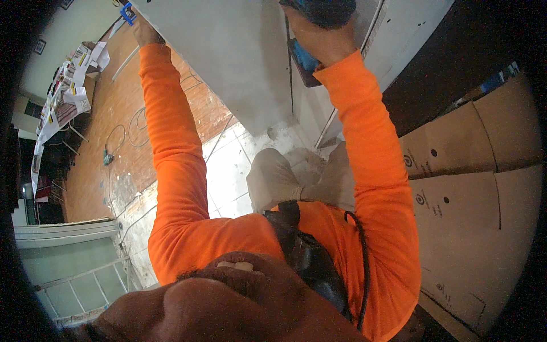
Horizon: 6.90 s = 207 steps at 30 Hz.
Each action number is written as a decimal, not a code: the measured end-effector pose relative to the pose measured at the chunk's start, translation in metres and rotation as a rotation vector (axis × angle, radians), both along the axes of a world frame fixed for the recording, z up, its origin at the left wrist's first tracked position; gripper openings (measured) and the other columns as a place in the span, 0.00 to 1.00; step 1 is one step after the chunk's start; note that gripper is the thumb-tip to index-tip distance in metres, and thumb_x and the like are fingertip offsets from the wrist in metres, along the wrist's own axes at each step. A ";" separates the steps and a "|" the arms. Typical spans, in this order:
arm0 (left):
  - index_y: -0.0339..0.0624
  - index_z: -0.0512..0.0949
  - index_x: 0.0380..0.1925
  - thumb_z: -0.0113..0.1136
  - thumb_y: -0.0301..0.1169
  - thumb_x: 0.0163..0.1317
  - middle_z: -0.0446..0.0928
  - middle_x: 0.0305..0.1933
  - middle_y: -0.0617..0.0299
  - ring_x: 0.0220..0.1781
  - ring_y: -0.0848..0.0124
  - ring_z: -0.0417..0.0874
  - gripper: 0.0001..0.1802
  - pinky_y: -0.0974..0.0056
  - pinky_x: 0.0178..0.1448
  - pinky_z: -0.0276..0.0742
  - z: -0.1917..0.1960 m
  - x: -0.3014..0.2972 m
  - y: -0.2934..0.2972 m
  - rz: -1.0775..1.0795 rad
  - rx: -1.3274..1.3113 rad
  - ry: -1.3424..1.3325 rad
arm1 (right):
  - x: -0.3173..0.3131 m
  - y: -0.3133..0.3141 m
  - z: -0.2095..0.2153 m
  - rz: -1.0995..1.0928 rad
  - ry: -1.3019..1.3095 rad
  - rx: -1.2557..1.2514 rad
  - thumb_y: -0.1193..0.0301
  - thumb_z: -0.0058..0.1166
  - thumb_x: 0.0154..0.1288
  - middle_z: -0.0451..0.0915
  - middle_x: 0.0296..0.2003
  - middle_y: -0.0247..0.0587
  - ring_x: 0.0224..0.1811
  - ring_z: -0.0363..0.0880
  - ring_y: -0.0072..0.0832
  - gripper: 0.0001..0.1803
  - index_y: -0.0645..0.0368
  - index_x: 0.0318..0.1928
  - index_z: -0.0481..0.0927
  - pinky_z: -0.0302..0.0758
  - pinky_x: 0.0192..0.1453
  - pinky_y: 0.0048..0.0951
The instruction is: The person uses a cordless drill to secure white ceiling panels to the ceiling structure. They repeatedly position screws and drive them into the panels while standing on a ladder. Another person is visible in the background moving around the room.
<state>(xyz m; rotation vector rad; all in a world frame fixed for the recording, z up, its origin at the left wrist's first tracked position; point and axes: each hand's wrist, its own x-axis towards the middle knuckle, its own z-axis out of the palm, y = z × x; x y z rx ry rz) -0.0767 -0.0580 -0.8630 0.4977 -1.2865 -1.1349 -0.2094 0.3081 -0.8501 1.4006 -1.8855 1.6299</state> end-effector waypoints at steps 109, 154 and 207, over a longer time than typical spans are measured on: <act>0.31 0.71 0.43 0.43 0.29 0.68 0.74 0.42 0.52 0.47 0.60 0.77 0.12 0.56 0.58 0.77 0.218 0.013 0.418 -0.920 1.291 -0.012 | 0.042 0.307 0.215 0.375 -0.737 0.393 0.77 0.52 0.66 0.78 0.32 0.31 0.28 0.74 0.17 0.15 0.61 0.53 0.76 0.72 0.35 0.21; 0.40 0.75 0.36 0.58 0.46 0.65 0.74 0.32 0.63 0.31 0.73 0.77 0.19 0.72 0.39 0.82 0.247 0.007 0.394 -1.063 1.261 -0.165 | 0.070 0.269 0.224 0.144 -0.519 0.431 0.62 0.57 0.64 0.80 0.39 0.42 0.38 0.78 0.36 0.15 0.59 0.45 0.80 0.74 0.42 0.38; 0.43 0.71 0.34 0.52 0.39 0.70 0.64 0.23 0.69 0.21 0.79 0.62 0.12 0.72 0.27 0.65 0.321 -0.041 0.319 -1.210 1.113 0.149 | 0.065 0.196 0.272 0.166 -0.383 0.198 0.62 0.59 0.64 0.80 0.37 0.43 0.39 0.79 0.38 0.13 0.58 0.42 0.79 0.75 0.42 0.39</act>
